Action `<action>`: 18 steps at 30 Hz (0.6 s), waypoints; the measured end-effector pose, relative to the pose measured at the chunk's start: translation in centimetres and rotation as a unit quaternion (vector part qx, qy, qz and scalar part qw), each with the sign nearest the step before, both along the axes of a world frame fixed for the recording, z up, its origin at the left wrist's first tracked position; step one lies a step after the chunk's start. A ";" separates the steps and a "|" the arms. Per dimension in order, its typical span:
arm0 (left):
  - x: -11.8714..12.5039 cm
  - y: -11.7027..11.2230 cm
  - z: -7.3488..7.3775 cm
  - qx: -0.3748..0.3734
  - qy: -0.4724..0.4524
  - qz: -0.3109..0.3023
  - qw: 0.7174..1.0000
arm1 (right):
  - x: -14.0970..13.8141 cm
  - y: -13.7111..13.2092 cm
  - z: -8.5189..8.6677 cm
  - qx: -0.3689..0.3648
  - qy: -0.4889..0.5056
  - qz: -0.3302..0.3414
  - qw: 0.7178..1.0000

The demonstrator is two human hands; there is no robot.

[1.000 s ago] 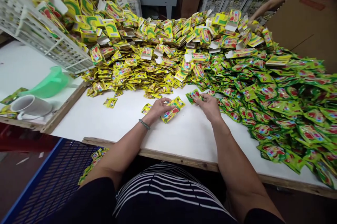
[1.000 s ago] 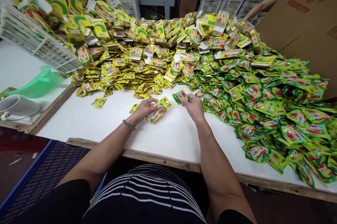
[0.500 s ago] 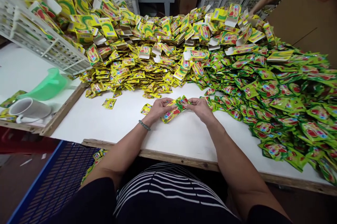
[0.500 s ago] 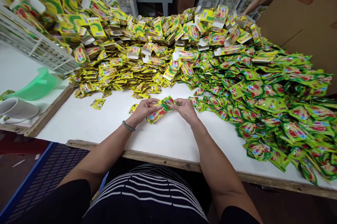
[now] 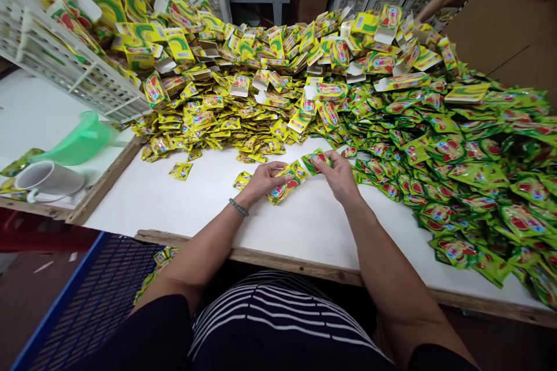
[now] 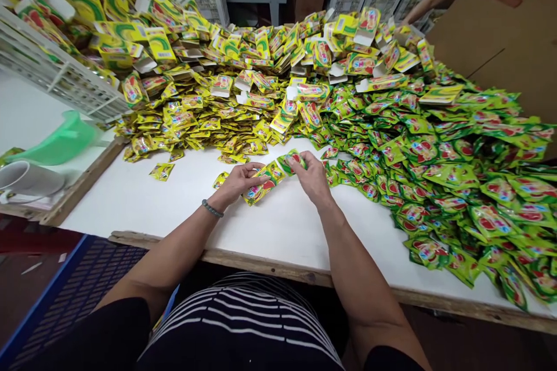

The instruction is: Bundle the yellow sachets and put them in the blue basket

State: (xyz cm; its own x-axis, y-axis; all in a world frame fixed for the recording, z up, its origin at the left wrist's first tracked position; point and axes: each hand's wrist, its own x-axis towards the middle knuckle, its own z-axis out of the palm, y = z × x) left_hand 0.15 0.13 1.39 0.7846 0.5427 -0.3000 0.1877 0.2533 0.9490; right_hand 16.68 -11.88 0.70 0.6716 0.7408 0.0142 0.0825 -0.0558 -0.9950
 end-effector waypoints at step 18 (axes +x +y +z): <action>0.1 -0.6 0.5 -0.057 -0.013 -0.092 0.994 | -1.1 0.1 0.5 -0.079 -0.001 0.113 0.990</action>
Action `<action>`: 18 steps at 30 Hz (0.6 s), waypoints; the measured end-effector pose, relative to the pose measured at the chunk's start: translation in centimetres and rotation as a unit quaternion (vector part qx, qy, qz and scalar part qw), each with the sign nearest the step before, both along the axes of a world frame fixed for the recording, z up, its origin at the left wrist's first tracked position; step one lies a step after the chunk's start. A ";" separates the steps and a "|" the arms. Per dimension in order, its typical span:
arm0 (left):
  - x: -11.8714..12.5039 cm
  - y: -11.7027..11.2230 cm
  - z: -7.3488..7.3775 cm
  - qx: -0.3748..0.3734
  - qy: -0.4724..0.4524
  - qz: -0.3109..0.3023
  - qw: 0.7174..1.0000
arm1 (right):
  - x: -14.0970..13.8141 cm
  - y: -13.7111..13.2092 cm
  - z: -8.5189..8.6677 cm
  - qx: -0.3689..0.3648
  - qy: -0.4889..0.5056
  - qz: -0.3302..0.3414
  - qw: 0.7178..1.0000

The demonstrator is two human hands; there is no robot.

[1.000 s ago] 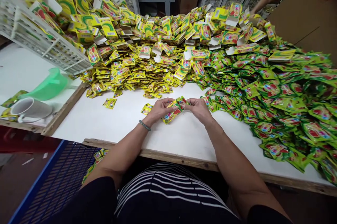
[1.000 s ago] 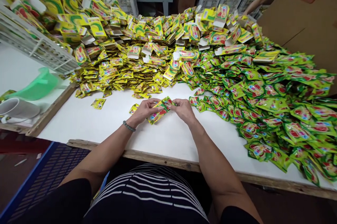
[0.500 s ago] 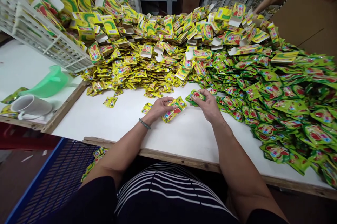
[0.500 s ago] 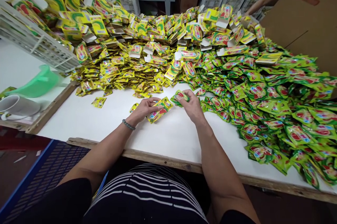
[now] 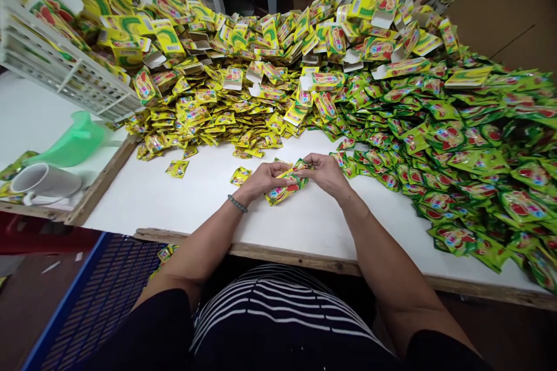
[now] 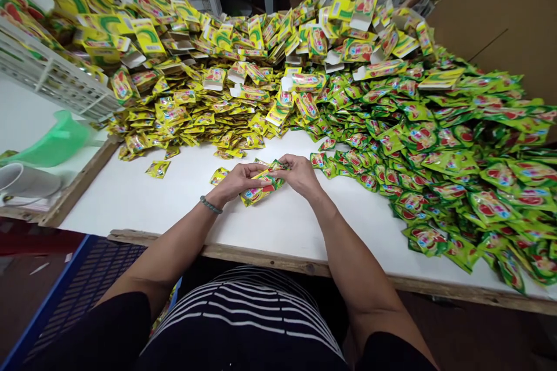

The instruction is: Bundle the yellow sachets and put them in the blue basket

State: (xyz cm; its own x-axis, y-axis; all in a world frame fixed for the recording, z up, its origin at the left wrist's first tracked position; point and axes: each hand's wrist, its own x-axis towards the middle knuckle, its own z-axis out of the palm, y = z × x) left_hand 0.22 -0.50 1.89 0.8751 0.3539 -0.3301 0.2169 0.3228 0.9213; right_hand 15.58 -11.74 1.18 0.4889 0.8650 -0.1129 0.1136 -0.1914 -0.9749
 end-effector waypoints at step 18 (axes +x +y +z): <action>-0.7 -0.5 -0.8 -0.007 -0.042 0.091 0.995 | -3.1 0.2 -0.2 -0.005 -0.145 0.035 0.989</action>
State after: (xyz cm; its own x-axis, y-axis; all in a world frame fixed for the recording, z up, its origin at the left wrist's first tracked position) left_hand -0.47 -1.01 1.08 0.8220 0.5047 -0.2639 0.0758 0.3622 0.9290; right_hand 12.52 -11.55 1.03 0.4401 0.8979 0.0144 0.4007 -0.1820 -0.8980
